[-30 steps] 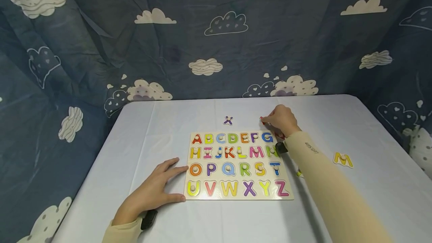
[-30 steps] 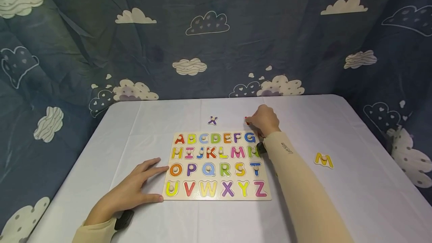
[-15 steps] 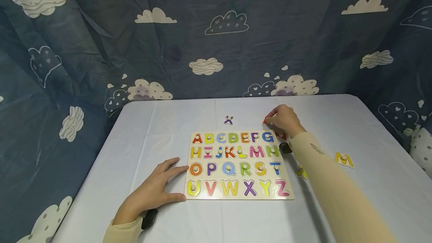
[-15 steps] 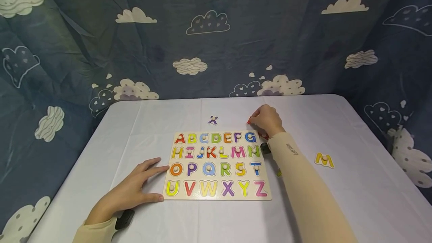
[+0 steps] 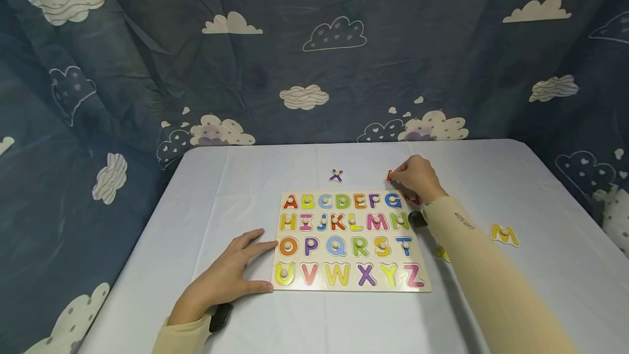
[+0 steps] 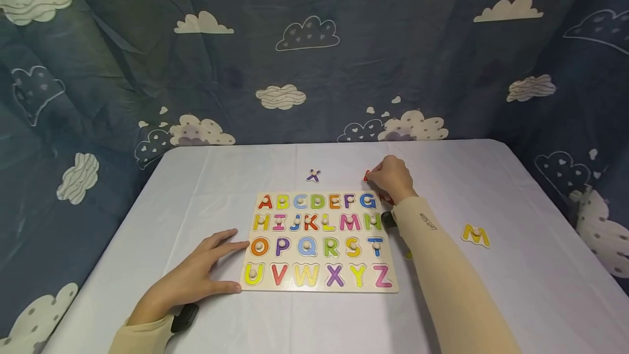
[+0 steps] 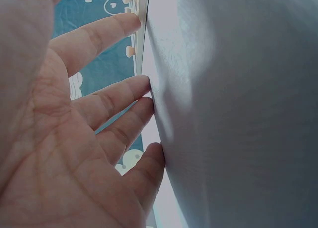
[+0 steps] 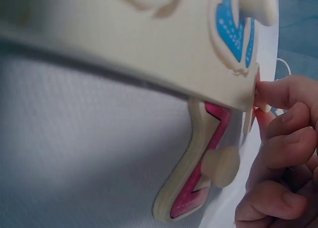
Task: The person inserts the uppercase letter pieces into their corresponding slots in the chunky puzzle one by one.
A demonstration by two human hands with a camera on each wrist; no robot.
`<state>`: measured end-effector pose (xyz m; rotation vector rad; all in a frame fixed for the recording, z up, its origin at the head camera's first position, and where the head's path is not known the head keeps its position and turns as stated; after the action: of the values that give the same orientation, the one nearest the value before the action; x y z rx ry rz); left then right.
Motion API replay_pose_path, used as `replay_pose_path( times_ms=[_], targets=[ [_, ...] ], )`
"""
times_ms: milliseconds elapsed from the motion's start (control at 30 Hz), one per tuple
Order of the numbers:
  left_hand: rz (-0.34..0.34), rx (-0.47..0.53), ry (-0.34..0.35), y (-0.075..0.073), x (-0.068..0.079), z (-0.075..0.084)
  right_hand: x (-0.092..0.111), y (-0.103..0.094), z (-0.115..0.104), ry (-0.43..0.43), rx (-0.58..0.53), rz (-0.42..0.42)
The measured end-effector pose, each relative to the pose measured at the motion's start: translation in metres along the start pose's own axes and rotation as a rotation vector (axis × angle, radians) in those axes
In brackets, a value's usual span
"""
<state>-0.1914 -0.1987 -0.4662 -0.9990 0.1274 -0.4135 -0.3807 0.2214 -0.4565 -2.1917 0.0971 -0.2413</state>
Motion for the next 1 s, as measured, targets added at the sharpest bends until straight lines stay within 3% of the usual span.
replay_pose_path(
  times_ms=[300, 667, 1000],
  targets=[
    [0.002, 0.005, 0.013, 0.001, 0.000, 0.003, 0.002, 0.001, 0.001, 0.024, -0.067, -0.033],
    [0.016, 0.003, 0.024, -0.005, 0.001, 0.002, 0.030, 0.009, -0.034, -0.175, -0.064, -0.086],
    [0.016, 0.015, 0.022, -0.002, 0.001, 0.002, 0.083, 0.029, -0.052, -0.315, -0.124, -0.154]
  ],
)
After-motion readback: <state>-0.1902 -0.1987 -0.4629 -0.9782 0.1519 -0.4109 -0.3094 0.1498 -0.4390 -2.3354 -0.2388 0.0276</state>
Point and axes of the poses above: each hand's wrist, its own x-axis away from the middle knuckle, its own y-axis out of the palm, z = x × y, the point moved 9 cm from there along -x, towards the middle knuckle, and after that the axes turned 1 degree about -x, right-handed, at the moved point
